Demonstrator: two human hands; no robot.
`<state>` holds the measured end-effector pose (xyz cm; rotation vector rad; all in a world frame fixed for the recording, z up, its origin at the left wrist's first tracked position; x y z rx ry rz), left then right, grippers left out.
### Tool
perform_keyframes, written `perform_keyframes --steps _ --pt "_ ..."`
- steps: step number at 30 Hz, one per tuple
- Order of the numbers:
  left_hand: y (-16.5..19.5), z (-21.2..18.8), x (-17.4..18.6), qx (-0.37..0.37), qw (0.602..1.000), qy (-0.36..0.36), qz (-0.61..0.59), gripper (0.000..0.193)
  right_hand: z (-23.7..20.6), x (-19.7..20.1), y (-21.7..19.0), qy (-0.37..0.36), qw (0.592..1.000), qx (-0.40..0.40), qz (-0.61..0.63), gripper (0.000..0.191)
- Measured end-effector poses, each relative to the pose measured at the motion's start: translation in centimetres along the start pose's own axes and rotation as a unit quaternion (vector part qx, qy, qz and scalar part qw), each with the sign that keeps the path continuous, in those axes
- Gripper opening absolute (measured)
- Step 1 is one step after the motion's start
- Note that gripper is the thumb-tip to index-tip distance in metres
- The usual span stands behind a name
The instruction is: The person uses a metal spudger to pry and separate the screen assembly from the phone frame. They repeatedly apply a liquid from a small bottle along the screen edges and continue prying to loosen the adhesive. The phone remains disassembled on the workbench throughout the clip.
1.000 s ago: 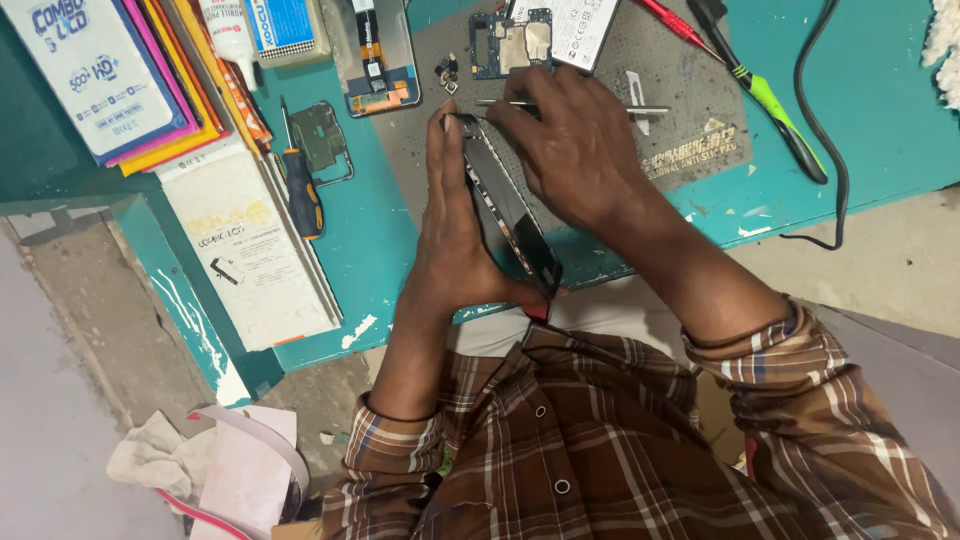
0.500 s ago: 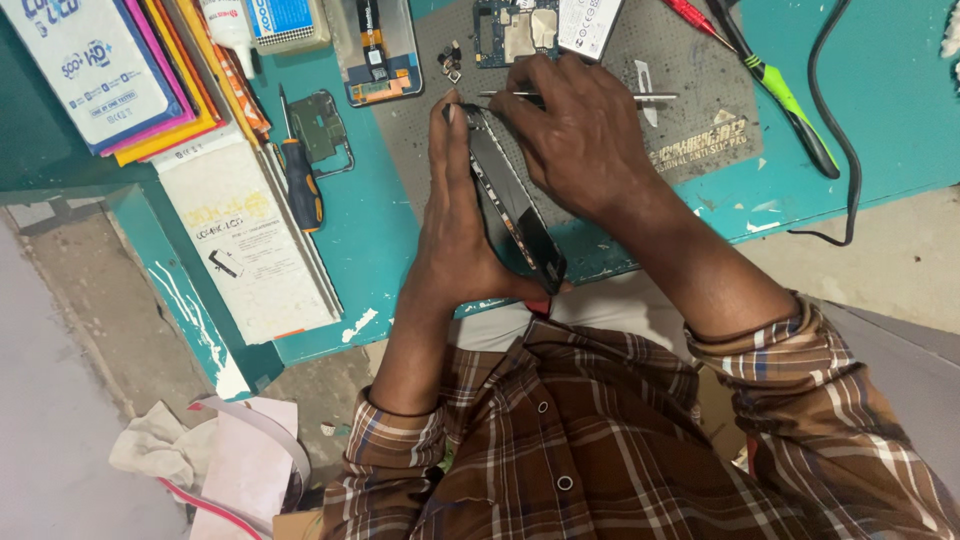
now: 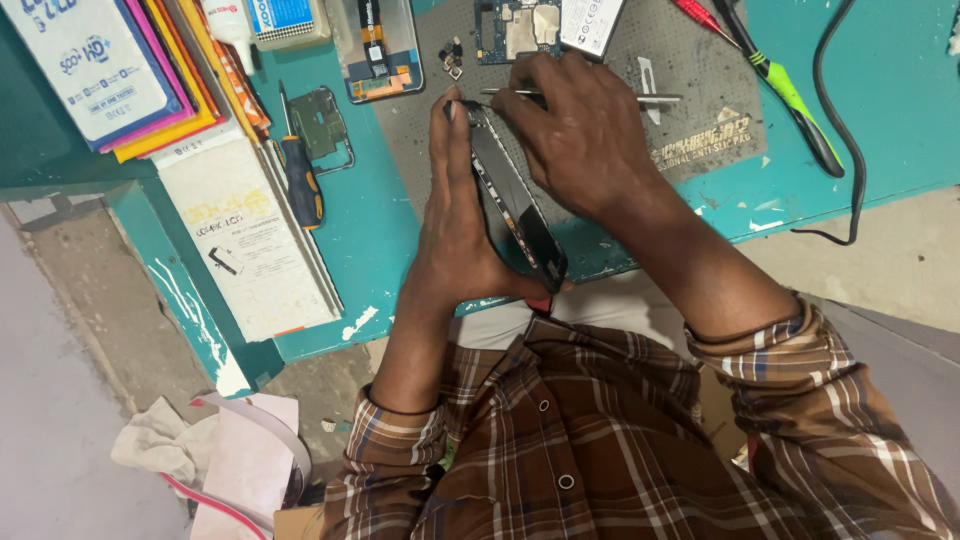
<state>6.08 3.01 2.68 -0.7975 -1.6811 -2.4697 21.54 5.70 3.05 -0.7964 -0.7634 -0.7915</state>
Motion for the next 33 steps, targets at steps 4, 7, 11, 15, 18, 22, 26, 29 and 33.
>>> perform_keyframes --steps 4,7,11,15,18,22,26,29,33 --pt "-0.07 0.08 -0.08 -0.004 1.000 0.002 0.004 0.181 -0.08 -0.20 0.04 0.005 1.000 0.003 0.003 0.022" --pt "0.00 0.07 -0.02 -0.011 1.000 0.003 -0.004 0.181 -0.03 -0.31 -0.01 0.010 1.000 0.013 -0.007 0.022" --pt "0.02 0.05 -0.01 -0.008 1.000 0.002 0.002 0.180 0.03 -0.21 -0.10 0.013 1.000 0.016 -0.009 0.021" --pt "0.05 0.05 -0.01 -0.005 1.000 0.002 -0.005 0.180 0.07 0.02 -0.19 0.010 1.000 0.008 0.002 0.023" --pt "0.02 0.01 0.04 -0.003 1.000 0.000 0.005 0.180 0.09 0.25 -0.26 0.015 1.000 0.008 0.009 0.022" --pt "-0.04 -0.05 -0.06 -0.005 1.000 0.002 0.010 0.180 0.09 0.19 -0.24 0.012 1.000 0.008 0.006 0.020" --pt "-0.14 -0.06 -0.18 -0.009 1.000 0.004 0.013 0.181 0.05 0.12 -0.16 0.015 1.000 0.013 0.003 0.021" --pt "-0.17 -0.17 -0.19 -0.004 1.000 0.003 0.013 0.181 -0.05 0.11 -0.17 0.011 1.000 0.017 -0.005 0.021" --pt "-0.14 -0.11 -0.24 -0.010 1.000 0.004 0.018 0.182 -0.18 -0.06 -0.25 -0.009 0.999 0.023 -0.026 0.024"
Point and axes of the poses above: each hand's wrist, its own z-axis towards the middle knuckle, its own x-axis out of the back of the hand, y = z × x, the point moved 5 cm from there along z, towards the middle knuckle, and after that the axes turned 8 degrees about y, right-handed, at the moved point
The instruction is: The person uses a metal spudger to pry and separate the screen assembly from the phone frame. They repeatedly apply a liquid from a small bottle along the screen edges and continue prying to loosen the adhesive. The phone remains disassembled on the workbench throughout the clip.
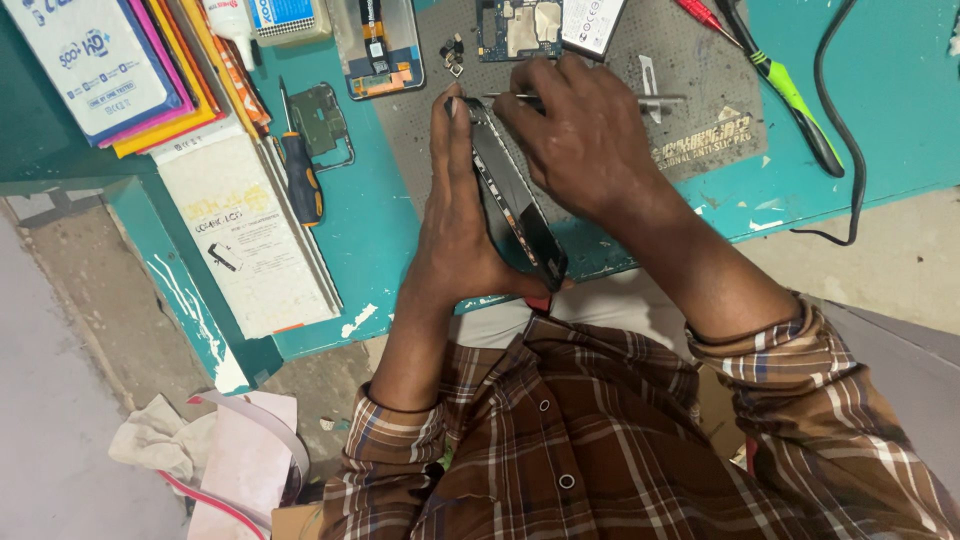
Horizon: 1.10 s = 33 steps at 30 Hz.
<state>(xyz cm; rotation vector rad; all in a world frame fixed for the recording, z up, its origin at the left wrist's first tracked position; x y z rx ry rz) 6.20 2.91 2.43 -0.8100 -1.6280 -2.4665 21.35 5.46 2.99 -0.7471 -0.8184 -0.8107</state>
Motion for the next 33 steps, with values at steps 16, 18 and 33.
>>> perform_keyframes --steps 16,18,33 --pt "-0.11 -0.05 0.14 0.015 1.000 -0.009 -0.013 0.180 0.10 0.31 -0.06 0.029 0.999 -0.008 0.016 0.022" --pt "-0.07 -0.06 0.14 0.008 1.000 -0.006 -0.013 0.180 0.09 0.28 -0.08 0.025 1.000 -0.007 0.009 0.021" --pt "0.08 -0.01 0.02 0.000 1.000 0.003 -0.009 0.181 -0.23 0.11 -0.05 0.009 1.000 0.024 -0.010 0.024"
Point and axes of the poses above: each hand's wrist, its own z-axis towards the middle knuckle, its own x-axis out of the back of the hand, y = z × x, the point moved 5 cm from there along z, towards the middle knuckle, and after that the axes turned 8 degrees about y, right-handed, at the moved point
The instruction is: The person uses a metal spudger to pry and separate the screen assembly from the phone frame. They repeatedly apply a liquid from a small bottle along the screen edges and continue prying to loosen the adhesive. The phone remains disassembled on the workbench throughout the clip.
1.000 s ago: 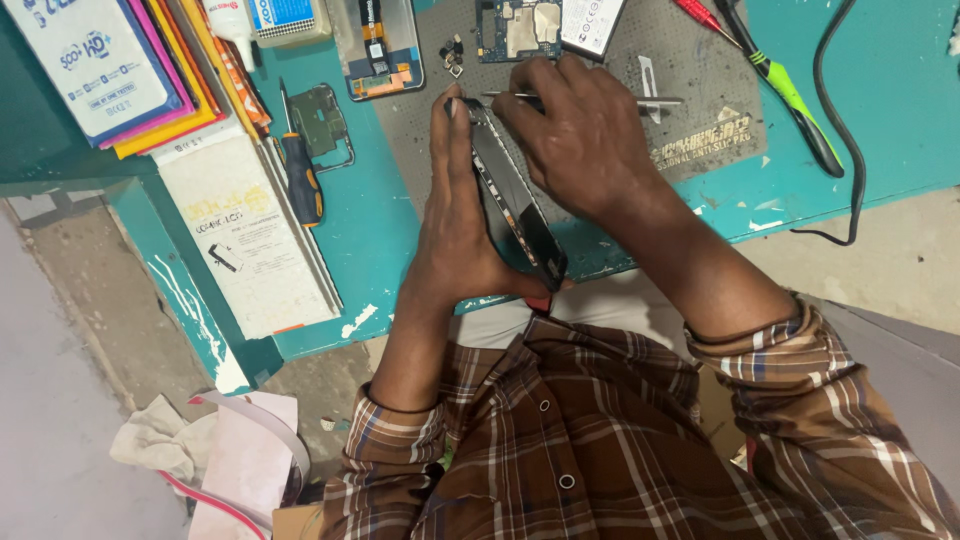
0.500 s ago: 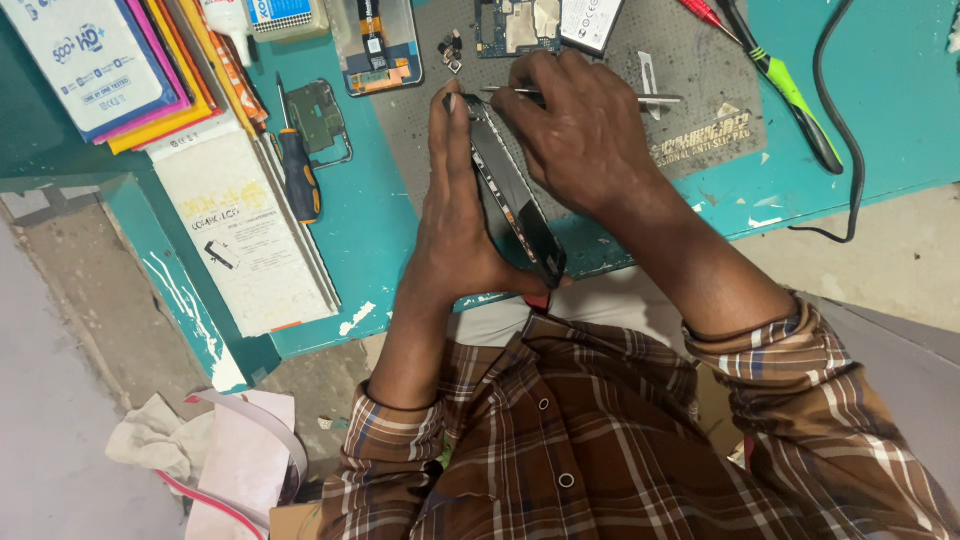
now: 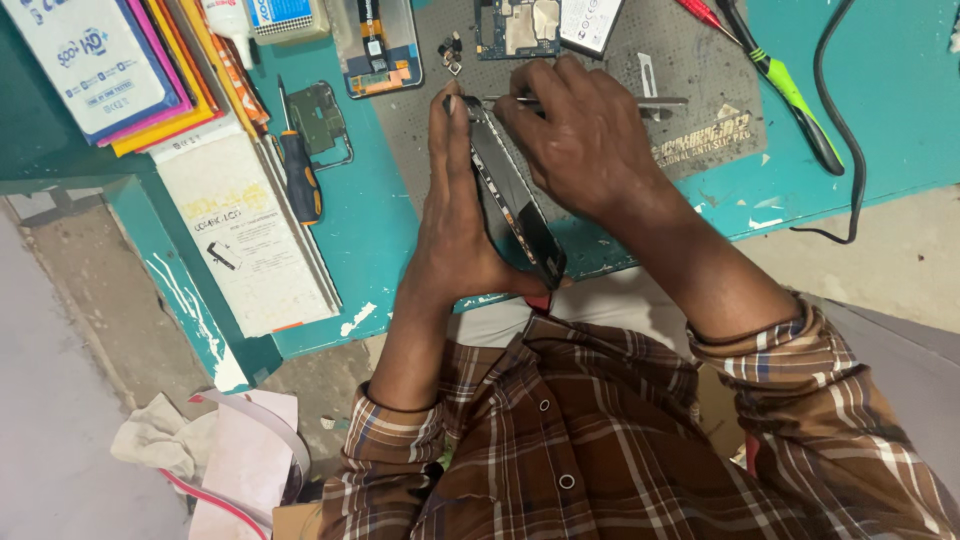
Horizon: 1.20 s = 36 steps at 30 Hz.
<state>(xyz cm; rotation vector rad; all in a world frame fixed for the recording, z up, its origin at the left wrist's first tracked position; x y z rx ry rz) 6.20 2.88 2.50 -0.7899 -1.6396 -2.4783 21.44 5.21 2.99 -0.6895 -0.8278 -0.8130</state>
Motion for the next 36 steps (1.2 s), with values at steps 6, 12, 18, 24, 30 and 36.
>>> perform_keyframes --steps 6,12,18,24,30,36 --pt "0.0 0.1 0.0 -0.007 1.000 0.000 -0.007 0.182 -0.1 0.3 -0.2 -0.008 1.000 0.005 0.005 0.020" --pt "0.0 0.0 0.2 0.001 1.000 -0.005 -0.002 0.181 0.2 0.3 -0.3 -0.016 0.999 -0.004 -0.032 0.030" --pt "0.1 0.0 0.3 -0.002 1.000 -0.002 -0.010 0.178 0.0 0.6 -0.4 -0.013 0.999 -0.002 0.031 0.030" --pt "0.1 0.1 0.3 -0.003 1.000 -0.004 -0.007 0.174 0.3 0.6 -0.4 -0.011 1.000 0.004 0.008 0.025" --pt "0.2 0.2 0.2 -0.002 1.000 0.001 -0.013 0.172 -0.2 1.4 -0.6 -0.006 0.999 -0.004 0.049 0.025" --pt "0.2 0.2 0.3 0.002 1.000 -0.004 -0.005 0.172 -0.2 1.3 -0.7 -0.019 1.000 -0.008 0.022 0.022"
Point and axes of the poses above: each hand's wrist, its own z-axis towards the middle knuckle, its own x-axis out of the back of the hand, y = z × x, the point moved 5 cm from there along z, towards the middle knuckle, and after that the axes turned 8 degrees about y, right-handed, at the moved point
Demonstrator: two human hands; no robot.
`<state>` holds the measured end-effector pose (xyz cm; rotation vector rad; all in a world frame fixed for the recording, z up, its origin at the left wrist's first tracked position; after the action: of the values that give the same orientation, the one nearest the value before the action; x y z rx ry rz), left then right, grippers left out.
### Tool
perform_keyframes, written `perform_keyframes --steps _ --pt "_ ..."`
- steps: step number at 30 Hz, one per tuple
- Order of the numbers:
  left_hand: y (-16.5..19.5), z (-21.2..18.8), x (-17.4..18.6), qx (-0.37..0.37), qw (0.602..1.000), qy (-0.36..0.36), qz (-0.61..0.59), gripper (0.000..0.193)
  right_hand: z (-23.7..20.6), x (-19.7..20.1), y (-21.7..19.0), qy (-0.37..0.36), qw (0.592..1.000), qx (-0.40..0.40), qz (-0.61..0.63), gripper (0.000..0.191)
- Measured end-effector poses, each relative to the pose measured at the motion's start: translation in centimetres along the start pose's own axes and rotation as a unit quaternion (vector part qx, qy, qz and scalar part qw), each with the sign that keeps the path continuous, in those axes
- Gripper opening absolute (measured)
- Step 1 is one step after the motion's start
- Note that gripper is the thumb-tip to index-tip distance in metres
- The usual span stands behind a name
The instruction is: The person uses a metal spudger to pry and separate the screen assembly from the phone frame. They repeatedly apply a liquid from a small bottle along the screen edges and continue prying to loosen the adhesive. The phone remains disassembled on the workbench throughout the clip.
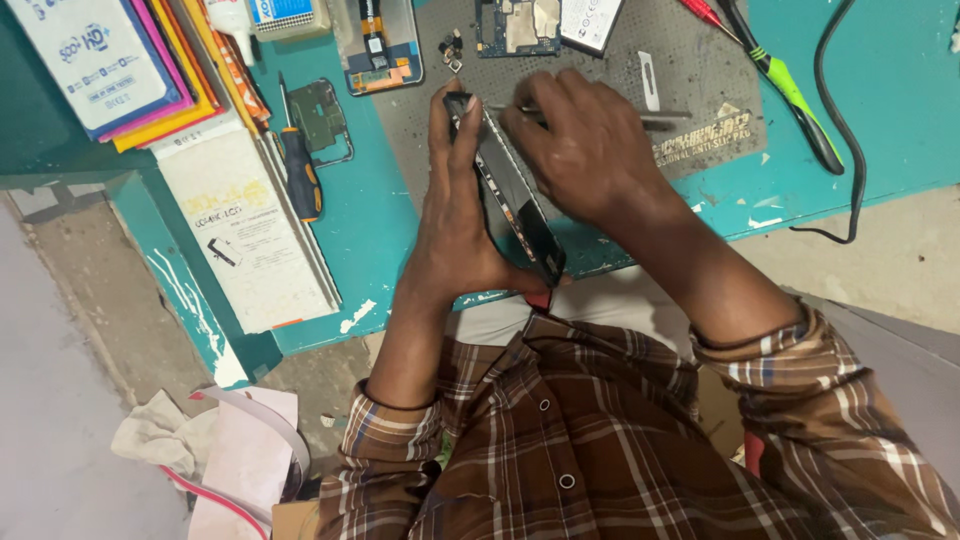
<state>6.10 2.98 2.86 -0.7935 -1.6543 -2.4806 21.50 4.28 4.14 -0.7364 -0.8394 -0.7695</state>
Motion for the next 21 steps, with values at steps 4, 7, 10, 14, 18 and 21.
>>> perform_keyframes --steps 4,7,10,14,18,21 --pt "0.01 0.13 0.00 -0.007 1.000 0.002 -0.002 0.174 -0.28 0.30 -0.11 0.008 1.000 0.006 0.023 0.026" --pt "0.09 0.02 -0.06 -0.007 1.000 0.005 0.004 0.173 -0.09 -0.07 0.08 0.008 1.000 0.006 0.003 0.025" --pt "-0.03 -0.04 -0.01 -0.001 1.000 0.000 0.014 0.172 -0.09 -0.16 0.06 0.012 1.000 0.007 0.006 0.028" --pt "-0.12 -0.11 0.08 -0.004 1.000 0.001 0.005 0.172 -0.61 0.28 -0.22 -0.003 1.000 0.007 0.024 0.030" --pt "-0.16 -0.22 -0.15 -0.004 1.000 0.002 0.009 0.173 -0.36 0.18 -0.14 -0.005 1.000 -0.005 0.016 0.030" --pt "-0.15 -0.30 -0.27 -0.003 1.000 0.005 0.009 0.174 -0.23 0.30 -0.29 0.010 1.000 0.015 0.011 0.030"
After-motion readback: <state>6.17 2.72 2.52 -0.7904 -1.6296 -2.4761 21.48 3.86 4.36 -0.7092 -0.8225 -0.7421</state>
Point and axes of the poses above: each hand's wrist, its own z-axis towards the middle knuckle, its own x-axis out of the back of the hand, y = z × x, the point moved 5 cm from there along z, towards the middle knuckle, and after that the axes turned 8 degrees about y, right-handed, at the moved point
